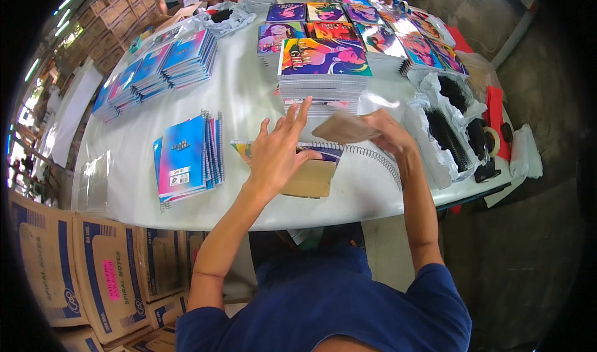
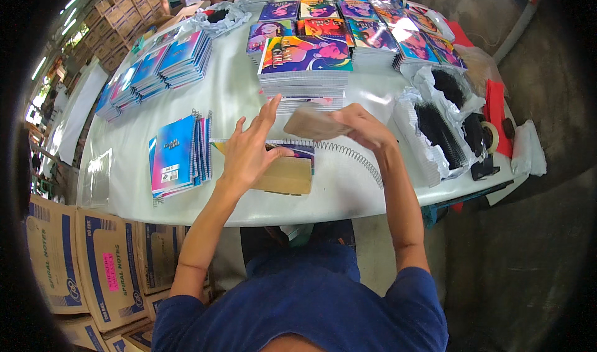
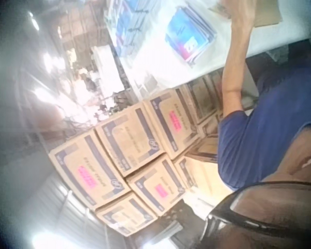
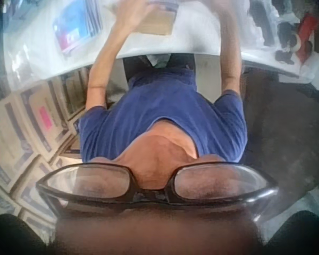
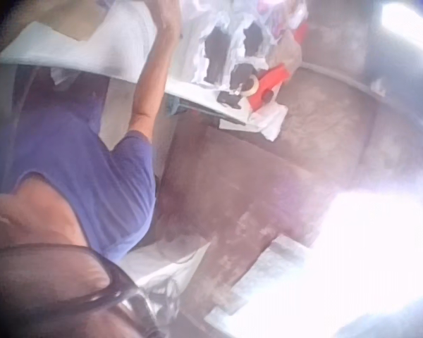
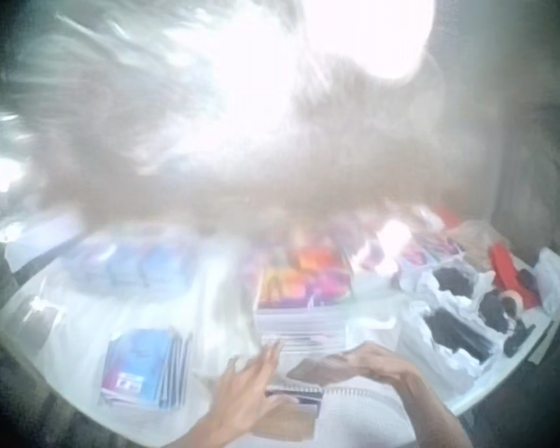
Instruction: The person binds notebooks by threading a plastic spiral coil through pre-punched holes and trimming the excess coil using a tool.
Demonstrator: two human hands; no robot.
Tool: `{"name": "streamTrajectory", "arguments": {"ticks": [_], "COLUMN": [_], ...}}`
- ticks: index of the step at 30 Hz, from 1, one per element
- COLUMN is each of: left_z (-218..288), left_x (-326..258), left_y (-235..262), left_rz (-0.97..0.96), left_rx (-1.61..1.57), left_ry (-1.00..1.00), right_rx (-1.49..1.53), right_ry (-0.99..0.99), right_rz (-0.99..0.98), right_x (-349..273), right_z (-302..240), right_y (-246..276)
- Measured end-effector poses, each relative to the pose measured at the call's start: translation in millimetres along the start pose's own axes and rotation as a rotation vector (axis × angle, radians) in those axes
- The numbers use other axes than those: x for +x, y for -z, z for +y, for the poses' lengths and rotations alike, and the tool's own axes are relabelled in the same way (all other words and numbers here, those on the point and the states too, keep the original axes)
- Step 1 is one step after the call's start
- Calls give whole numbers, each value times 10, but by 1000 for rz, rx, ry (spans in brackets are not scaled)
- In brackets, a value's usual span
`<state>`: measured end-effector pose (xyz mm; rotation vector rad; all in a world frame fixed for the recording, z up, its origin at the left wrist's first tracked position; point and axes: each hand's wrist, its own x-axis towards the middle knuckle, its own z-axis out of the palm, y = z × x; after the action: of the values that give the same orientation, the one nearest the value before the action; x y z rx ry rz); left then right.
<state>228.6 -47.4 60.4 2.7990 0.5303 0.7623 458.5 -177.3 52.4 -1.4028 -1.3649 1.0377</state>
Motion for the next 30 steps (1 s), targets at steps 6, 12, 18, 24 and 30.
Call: {"name": "streamTrajectory", "arguments": {"ticks": [6,12,18,24,30], "left_z": [-88,-155,-228,-310,-393], "left_x": [-41,-24,-34,-66,-123], "left_y": [87,208,243,236,327], "left_rz": [-2,-53,-47,-41,13], "left_rx": [-45,-12,-56,32,111], "left_ry": [-13,70,53,81,60], "right_rx": [75,-37,-258,-116,-295], "right_ry": [-8,-4,-12,-2,68], "right_rz": [-18,-62,-142,-100,-118], "right_x": [175,354,527,513,624], "right_z": [4,-201,-77,-175,-185], "right_y": [-16,-204,-189,-340,-416]}}
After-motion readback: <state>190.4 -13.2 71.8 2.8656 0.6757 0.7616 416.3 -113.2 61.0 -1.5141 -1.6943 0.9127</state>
